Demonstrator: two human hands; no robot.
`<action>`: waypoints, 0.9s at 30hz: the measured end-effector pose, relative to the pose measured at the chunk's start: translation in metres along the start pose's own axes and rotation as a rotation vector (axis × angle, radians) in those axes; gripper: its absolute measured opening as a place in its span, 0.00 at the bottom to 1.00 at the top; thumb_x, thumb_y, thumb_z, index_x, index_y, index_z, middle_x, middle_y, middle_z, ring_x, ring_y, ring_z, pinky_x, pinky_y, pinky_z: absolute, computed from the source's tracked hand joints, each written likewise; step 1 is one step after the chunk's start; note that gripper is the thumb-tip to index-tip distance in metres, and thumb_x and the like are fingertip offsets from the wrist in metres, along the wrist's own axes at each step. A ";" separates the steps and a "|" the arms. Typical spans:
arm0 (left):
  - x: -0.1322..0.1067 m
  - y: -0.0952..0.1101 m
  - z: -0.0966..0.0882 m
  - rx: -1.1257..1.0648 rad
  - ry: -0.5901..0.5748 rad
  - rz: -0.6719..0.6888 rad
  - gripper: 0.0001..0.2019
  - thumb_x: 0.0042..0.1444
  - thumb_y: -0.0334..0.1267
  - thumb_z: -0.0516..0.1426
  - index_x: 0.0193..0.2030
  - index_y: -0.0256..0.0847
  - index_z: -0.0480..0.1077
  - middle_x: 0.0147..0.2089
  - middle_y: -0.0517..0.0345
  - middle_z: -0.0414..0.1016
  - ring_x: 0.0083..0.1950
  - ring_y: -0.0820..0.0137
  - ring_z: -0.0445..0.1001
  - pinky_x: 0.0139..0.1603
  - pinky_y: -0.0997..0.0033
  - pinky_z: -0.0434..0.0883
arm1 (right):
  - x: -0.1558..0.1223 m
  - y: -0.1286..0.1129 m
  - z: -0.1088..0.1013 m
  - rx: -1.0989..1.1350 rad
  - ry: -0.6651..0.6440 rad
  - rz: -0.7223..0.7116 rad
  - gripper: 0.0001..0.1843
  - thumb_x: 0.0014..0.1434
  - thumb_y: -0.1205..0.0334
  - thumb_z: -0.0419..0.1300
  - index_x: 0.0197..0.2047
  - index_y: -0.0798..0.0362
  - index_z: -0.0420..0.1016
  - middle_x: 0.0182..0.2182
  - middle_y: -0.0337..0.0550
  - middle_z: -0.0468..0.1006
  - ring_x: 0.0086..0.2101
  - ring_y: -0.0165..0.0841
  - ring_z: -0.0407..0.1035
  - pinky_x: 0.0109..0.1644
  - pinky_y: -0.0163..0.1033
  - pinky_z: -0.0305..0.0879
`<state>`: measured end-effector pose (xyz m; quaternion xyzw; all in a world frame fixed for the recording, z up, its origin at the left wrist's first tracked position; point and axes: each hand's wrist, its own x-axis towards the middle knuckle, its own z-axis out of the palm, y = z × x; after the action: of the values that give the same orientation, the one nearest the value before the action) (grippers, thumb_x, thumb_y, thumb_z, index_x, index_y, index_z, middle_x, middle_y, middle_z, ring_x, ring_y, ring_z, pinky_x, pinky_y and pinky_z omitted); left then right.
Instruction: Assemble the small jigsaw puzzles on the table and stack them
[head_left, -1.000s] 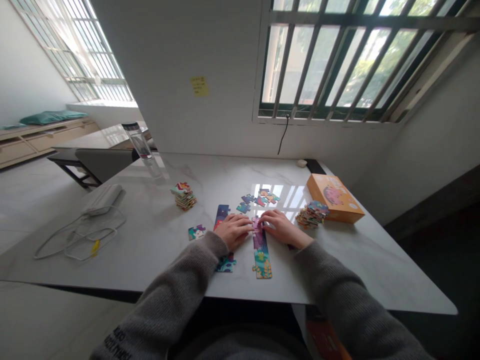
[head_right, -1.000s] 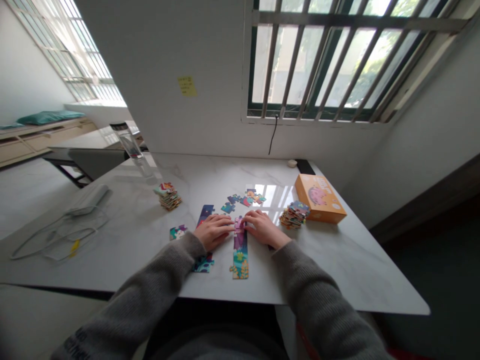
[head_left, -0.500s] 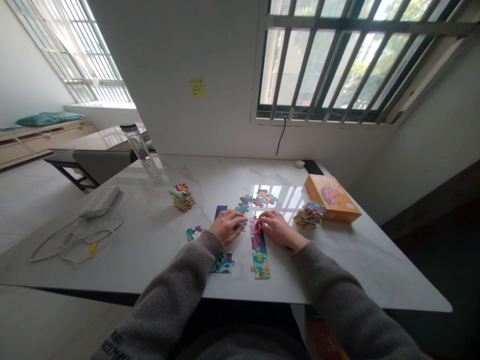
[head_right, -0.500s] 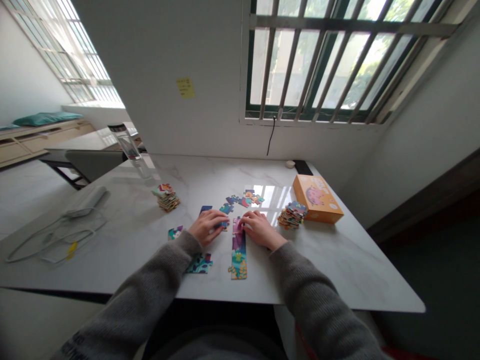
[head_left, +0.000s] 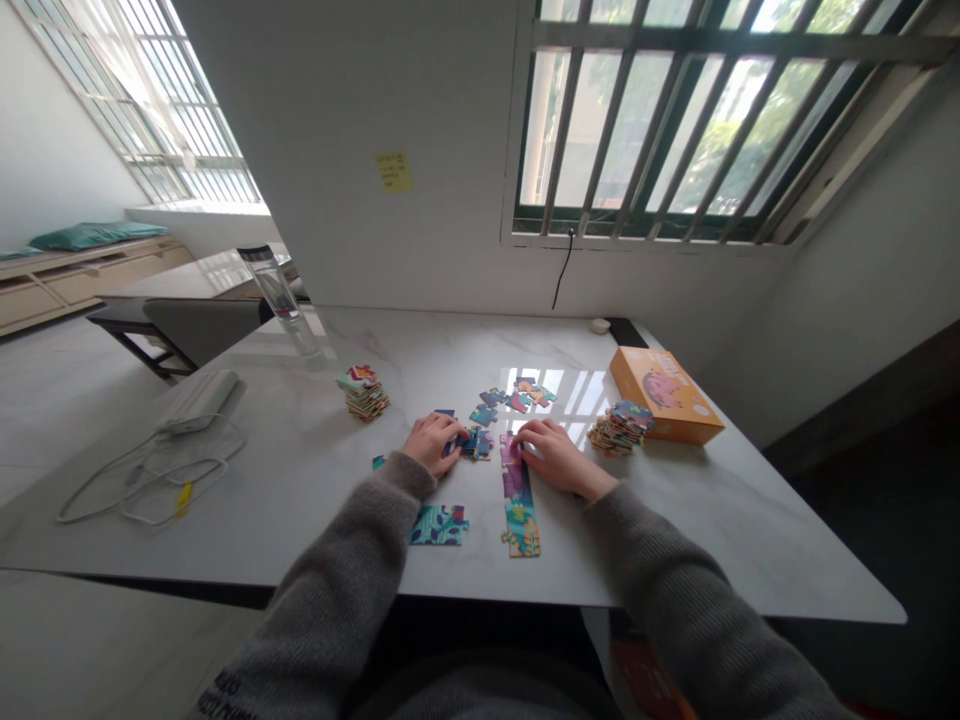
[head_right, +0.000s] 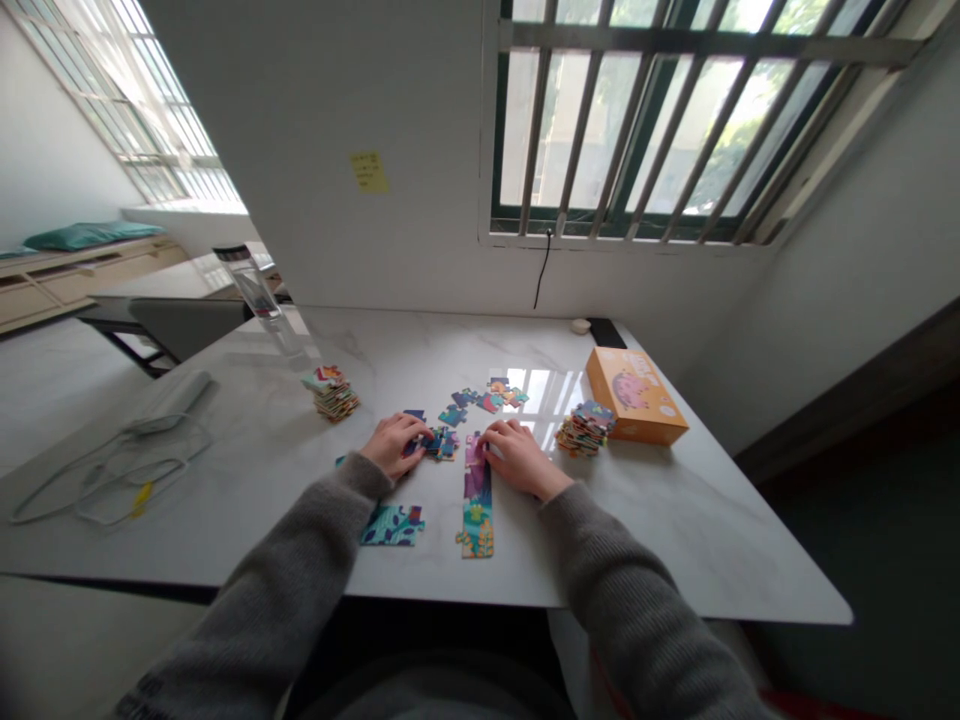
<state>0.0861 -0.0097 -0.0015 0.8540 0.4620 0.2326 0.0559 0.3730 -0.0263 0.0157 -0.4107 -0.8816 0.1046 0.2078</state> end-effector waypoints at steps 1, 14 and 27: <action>0.000 0.000 0.000 -0.007 0.005 -0.009 0.11 0.53 0.33 0.60 0.44 0.45 0.75 0.46 0.53 0.76 0.52 0.57 0.70 0.55 0.53 0.65 | 0.000 0.000 0.000 0.000 -0.002 0.002 0.10 0.66 0.65 0.57 0.48 0.50 0.77 0.48 0.48 0.76 0.49 0.42 0.65 0.58 0.49 0.62; 0.000 0.001 0.000 -0.042 0.070 0.031 0.12 0.50 0.32 0.63 0.43 0.44 0.73 0.49 0.52 0.75 0.54 0.55 0.69 0.56 0.52 0.66 | 0.000 -0.003 -0.002 0.001 0.001 0.009 0.10 0.66 0.66 0.57 0.48 0.49 0.77 0.48 0.48 0.76 0.49 0.42 0.65 0.57 0.48 0.62; -0.004 0.051 -0.015 -0.150 0.175 0.348 0.08 0.56 0.29 0.59 0.41 0.44 0.72 0.57 0.55 0.76 0.55 0.60 0.71 0.56 0.55 0.68 | 0.009 -0.032 -0.007 0.356 0.174 0.088 0.14 0.68 0.54 0.54 0.34 0.52 0.72 0.30 0.41 0.73 0.34 0.35 0.66 0.42 0.41 0.63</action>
<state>0.1165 -0.0436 0.0262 0.8910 0.2918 0.3457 0.0381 0.3492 -0.0400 0.0354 -0.4130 -0.8092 0.2319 0.3476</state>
